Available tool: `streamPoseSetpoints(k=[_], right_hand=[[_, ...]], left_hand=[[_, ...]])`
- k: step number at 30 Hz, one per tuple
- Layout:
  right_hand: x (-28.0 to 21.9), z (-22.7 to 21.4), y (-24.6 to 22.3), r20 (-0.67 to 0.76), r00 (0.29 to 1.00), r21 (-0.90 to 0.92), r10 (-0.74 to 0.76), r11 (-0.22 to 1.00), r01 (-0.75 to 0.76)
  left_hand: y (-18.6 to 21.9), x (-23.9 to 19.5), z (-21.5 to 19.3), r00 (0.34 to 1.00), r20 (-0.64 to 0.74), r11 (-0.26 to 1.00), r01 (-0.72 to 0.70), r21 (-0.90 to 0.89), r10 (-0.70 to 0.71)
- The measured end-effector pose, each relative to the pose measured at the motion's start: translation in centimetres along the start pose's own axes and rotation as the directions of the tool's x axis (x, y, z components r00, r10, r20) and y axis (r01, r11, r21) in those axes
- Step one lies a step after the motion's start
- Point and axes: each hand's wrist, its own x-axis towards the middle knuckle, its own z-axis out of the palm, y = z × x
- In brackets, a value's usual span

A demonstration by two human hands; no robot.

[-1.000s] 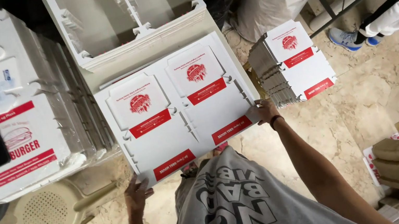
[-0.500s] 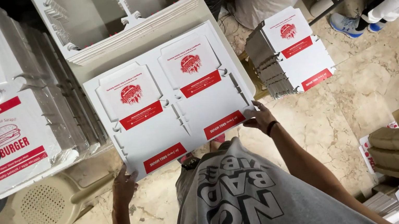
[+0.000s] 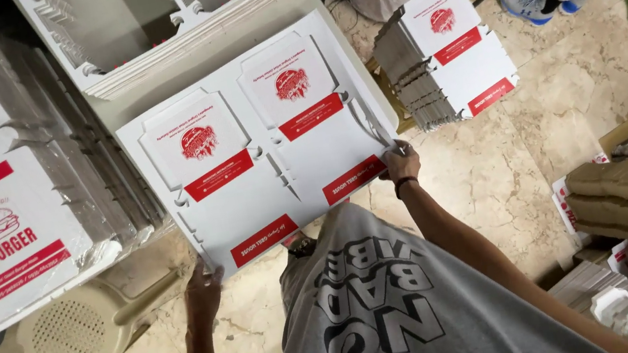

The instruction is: Removing excess perforated cardboard pieces from flat pizza box templates and stacking the cleaned sheets.

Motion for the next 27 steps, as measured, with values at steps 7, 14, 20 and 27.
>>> streamPoseSetpoints(k=[7,14,20,27], right_hand=[[4.0,-5.2,0.6,0.491,0.87,0.198,-0.047,0.979,-0.059],[7.7,-6.6,-3.5,0.77,0.607,-0.285,0.195,0.957,0.054],[9.4,-5.6,-3.4,0.814,0.535,-0.401,0.228,0.886,0.232],[8.0,-3.9,0.4,0.695,0.718,-0.519,-0.037,0.665,0.537]], left_hand=[[12.4,-0.5,8.5,0.845,-0.05,0.796,-0.479,0.369,0.532],[28.8,5.5,27.1,0.825,0.469,0.632,-0.55,0.546,0.313],[30.2,6.2,32.0,0.832,0.497,0.641,-0.526,0.559,0.249],[29.7,5.0,32.2,0.869,0.443,0.718,-0.452,0.529,0.22]])
